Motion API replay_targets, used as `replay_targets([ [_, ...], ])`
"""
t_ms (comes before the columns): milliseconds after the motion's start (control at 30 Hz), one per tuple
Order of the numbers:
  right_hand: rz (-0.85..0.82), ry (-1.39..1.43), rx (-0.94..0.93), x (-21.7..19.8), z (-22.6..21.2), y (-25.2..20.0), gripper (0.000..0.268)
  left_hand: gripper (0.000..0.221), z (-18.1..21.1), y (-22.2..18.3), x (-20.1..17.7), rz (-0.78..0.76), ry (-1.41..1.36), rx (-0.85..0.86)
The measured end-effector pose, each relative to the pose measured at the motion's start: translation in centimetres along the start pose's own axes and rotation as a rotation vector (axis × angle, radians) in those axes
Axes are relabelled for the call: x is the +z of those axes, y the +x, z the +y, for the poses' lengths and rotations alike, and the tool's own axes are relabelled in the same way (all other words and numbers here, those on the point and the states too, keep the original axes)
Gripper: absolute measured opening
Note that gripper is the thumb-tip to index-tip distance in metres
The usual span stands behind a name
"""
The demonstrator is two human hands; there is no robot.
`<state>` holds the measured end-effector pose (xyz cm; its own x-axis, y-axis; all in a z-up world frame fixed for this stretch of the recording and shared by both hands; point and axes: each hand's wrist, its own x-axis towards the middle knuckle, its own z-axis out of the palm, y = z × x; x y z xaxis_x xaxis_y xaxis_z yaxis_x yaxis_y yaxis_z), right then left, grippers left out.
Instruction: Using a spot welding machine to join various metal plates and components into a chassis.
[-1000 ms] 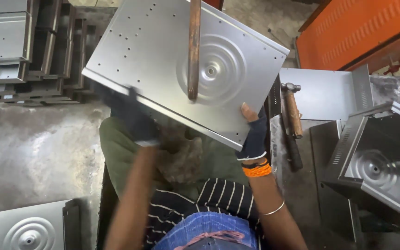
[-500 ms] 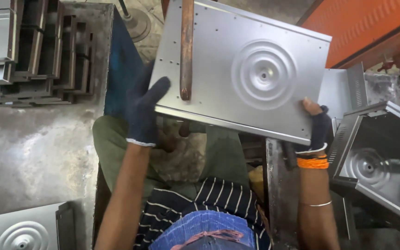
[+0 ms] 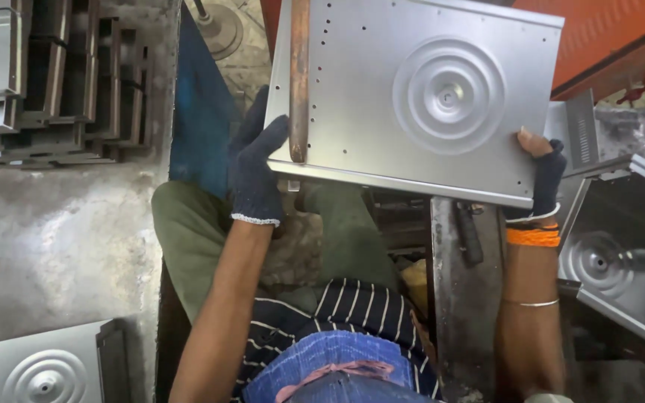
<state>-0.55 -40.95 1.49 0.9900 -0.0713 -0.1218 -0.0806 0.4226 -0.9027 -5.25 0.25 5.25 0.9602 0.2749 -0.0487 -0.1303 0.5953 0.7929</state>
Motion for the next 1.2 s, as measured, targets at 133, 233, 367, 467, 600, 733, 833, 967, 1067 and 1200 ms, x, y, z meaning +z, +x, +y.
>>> replay_targets([
  [133, -0.006, -0.090, -0.086, 0.7, -0.6, 0.3, 0.030, 0.063, -0.1, 0.5, -0.1, -0.023, 0.011, 0.017],
  [233, -0.022, -0.089, -0.077, 2.5, -1.6, -0.5, 0.033, 0.062, -0.9, 0.6, -0.6, -0.024, 0.003, 0.032],
  [367, -0.054, -0.079, -0.008, 1.3, -1.1, 0.7, 0.032, 0.063, -1.3, 0.2, -0.8, -0.001, -0.077, 0.022],
  [467, -0.034, -0.156, -0.081, -0.4, -0.5, 1.3, 0.028, 0.061, -0.9, -0.3, -0.8, -0.087, -0.050, 0.071],
  [600, -0.100, -0.075, -0.115, -0.8, -1.6, 2.8, 0.034, 0.062, -3.4, -0.4, -2.8, -0.141, 0.158, 0.187],
  [733, -0.131, -0.147, -0.126, -2.1, -2.1, 3.8, 0.033, 0.114, -2.6, -2.1, -1.3, -0.338, 0.603, 0.369],
  [833, -0.191, -0.119, -0.109, -0.5, -3.1, 3.2, 0.039, 0.130, -2.2, -2.7, 0.0, -0.327, 0.670, 0.366],
  [967, -0.139, -0.137, -0.152, -3.9, -2.4, 4.4, 0.032, 0.129, -2.3, -2.7, 0.2, -0.311, 0.726, 0.414],
  [1067, -0.113, -0.220, -0.102, -4.3, -2.7, 5.1, 0.027, 0.130, -2.8, -2.7, 0.1, -0.328, 0.723, 0.441],
  [1200, -0.109, -0.130, -0.095, -3.0, -2.7, 4.8, 0.039, 0.127, -2.7, -2.9, -0.1, -0.318, 0.701, 0.429],
])
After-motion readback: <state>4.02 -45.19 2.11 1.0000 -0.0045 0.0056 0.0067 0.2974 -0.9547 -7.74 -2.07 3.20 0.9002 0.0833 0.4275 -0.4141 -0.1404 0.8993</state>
